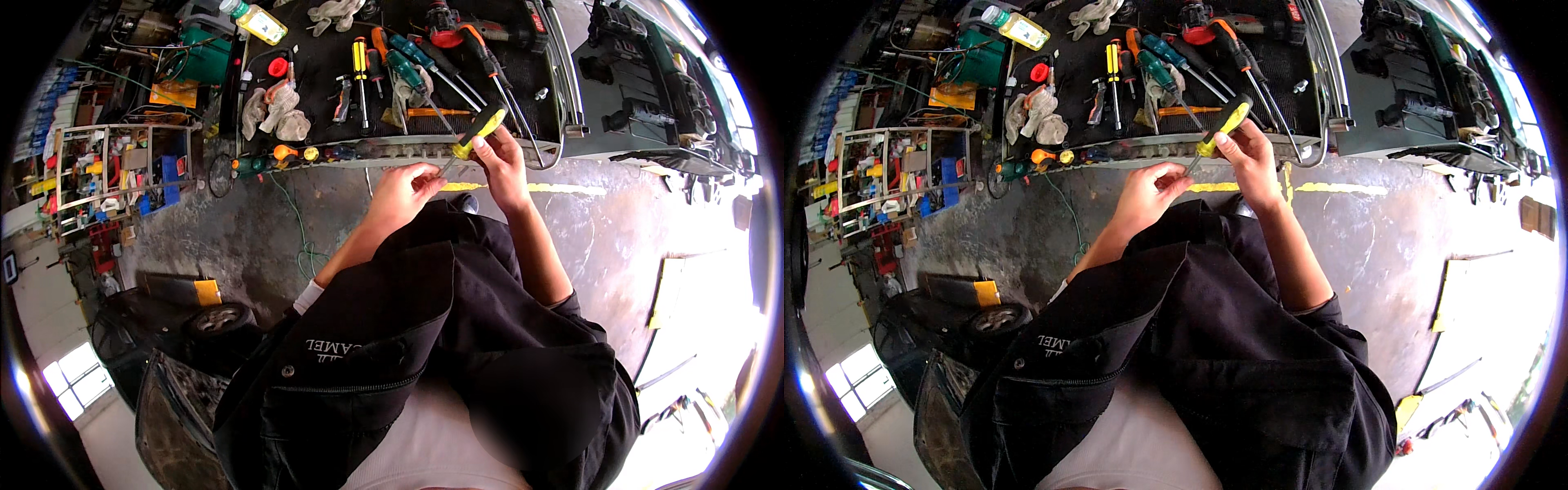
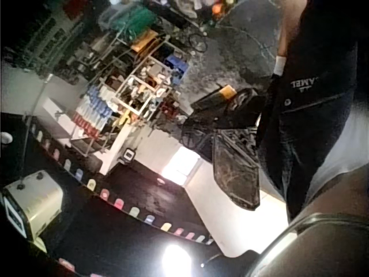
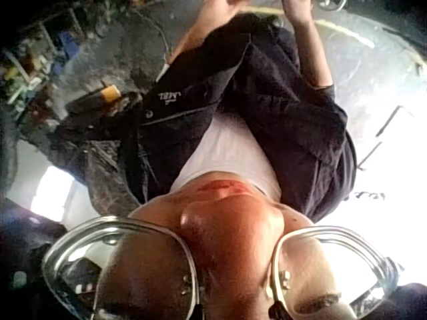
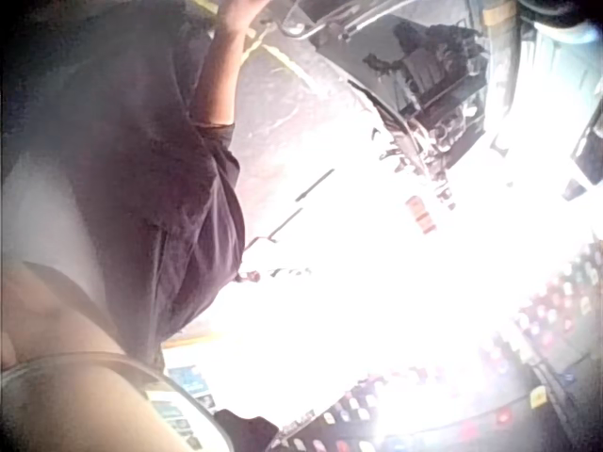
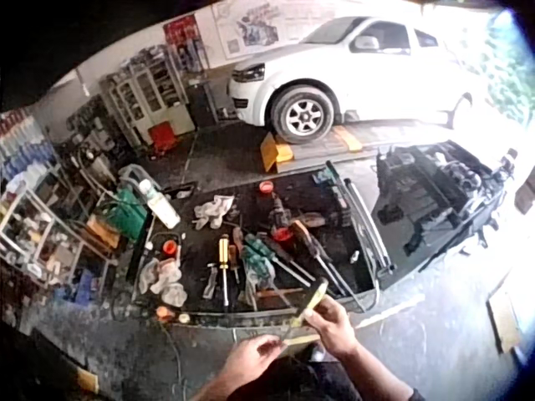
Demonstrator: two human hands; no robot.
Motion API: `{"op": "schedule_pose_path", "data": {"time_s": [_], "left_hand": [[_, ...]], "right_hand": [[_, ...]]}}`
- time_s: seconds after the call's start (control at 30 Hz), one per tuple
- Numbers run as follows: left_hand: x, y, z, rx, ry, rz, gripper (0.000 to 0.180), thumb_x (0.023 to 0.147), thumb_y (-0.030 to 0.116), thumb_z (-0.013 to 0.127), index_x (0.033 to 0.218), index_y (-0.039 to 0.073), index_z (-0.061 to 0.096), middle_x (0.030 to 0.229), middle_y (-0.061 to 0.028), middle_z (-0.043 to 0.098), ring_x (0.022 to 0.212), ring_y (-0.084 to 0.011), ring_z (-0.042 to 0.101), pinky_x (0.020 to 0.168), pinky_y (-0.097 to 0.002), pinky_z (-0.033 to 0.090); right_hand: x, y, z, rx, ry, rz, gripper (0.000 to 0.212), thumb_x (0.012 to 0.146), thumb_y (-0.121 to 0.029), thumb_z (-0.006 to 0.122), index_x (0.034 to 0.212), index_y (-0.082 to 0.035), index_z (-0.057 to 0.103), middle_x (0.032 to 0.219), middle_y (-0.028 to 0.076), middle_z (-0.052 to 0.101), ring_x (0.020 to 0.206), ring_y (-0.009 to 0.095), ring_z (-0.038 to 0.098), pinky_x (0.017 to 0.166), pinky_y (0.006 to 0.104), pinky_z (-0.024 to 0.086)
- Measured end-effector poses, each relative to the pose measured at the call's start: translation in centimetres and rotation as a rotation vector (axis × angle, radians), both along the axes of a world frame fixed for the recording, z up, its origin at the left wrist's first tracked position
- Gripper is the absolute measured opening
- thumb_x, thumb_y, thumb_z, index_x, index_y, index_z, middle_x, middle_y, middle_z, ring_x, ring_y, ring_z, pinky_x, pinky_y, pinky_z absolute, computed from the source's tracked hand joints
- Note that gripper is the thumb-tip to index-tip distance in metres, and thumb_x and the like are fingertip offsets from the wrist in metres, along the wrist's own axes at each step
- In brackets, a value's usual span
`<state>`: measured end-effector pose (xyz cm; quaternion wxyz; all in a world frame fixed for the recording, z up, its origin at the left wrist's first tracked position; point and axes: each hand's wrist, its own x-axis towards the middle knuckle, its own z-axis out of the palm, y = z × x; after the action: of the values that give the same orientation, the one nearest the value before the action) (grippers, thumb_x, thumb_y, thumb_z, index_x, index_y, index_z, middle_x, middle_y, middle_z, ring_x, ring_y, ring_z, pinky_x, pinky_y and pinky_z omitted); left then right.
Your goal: The person repeatedly picks up various screwdrivers from a workbench, holds them with both hands, rotates them to view different angles, and places them back down. This sequence is performed multiple times with different tools.
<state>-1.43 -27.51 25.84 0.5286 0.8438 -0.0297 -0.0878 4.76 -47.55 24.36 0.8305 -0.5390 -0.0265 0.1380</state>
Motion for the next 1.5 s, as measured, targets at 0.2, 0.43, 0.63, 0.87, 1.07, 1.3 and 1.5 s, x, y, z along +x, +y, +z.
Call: {"op": "schedule_pose_path", "data": {"time_s": [0.2,0.43,0.63,0.87,1.07,1.3,1.5], "left_hand": [[0.6,-1.3,0.0,0.188,-0.093,-0.004,0.016,0.089,0.015,0.074,0.095,0.0,0.072,0.082,-0.014,0.073,0.069,-0.0215,0.071,0.064,-0.0328,0.053],[0.0,-3.4,-0.8,0.248,-0.221,0.058,0.014,0.086,0.011,0.075,0.094,0.0,0.072,0.085,-0.0146,0.073,0.072,-0.025,0.072,0.065,-0.0339,0.054],[-1.0,-4.2,-1.7,0.136,-0.1,0.069,0.017,0.087,0.012,0.075,0.098,0.0,0.07,0.087,-0.0134,0.074,0.072,-0.0222,0.071,0.066,-0.0324,0.054],[-3.5,-4.1,-3.0,0.044,-0.077,0.167,0.02,0.088,0.014,0.077,0.096,-0.001,0.067,0.082,-0.011,0.072,0.069,-0.0167,0.067,0.066,-0.0302,0.053],[-5.2,-3.9,-2.4,-0.02,-0.013,0.223,0.025,0.087,0.02,0.079,0.09,0.001,0.065,0.076,-0.0074,0.068,0.065,-0.0142,0.064,0.062,-0.0299,0.051],[-6.4,-2.4,-3.4,-0.04,0.023,0.248,0.029,0.085,0.026,0.081,0.091,0.002,0.065,0.077,-0.0094,0.069,0.067,-0.0202,0.068,0.064,-0.0327,0.052],[-6.1,-0.9,-3.5,-0.066,0.021,0.233,0.031,0.08,0.025,0.084,0.091,0.004,0.065,0.077,-0.0081,0.07,0.069,-0.0208,0.069,0.065,-0.0326,0.053]], "right_hand": [[0.0,-1.3,-0.1,-0.056,-0.117,0.032,0.026,0.1,-0.011,0.063,0.124,-0.001,0.056,0.111,0.007,0.069,0.102,0.013,0.064,0.091,0.0292,0.05],[0.1,-2.5,-0.2,-0.056,-0.154,0.058,0.024,0.101,-0.012,0.062,0.12,0.0,0.057,0.111,0.009,0.069,0.104,0.016,0.064,0.094,0.0319,0.049],[0.6,-3.8,-0.3,-0.07,-0.127,0.169,0.026,0.099,-0.012,0.064,0.121,0.001,0.057,0.112,0.009,0.069,0.104,0.016,0.064,0.096,0.0324,0.049],[0.7,-3.5,-0.4,-0.03,-0.03,0.293,0.035,0.094,-0.007,0.071,0.125,0.0,0.056,0.112,0.004,0.065,0.104,0.013,0.062,0.094,0.0296,0.05],[0.1,-3.0,-3.0,0.091,0.016,0.36,0.04,0.098,-0.006,0.065,0.136,0.002,0.053,0.121,0.006,0.062,0.11,0.015,0.059,0.1,0.0313,0.046],[-0.4,-1.5,-2.6,0.081,0.023,0.369,0.04,0.097,-0.001,0.062,0.135,0.0,0.051,0.118,0.008,0.064,0.104,0.016,0.061,0.09,0.0335,0.051],[-0.9,0.0,-1.3,-0.027,-0.003,0.272,0.033,0.098,0.001,0.06,0.13,-0.001,0.051,0.108,0.009,0.068,0.097,0.017,0.064,0.086,0.0331,0.053]]}}
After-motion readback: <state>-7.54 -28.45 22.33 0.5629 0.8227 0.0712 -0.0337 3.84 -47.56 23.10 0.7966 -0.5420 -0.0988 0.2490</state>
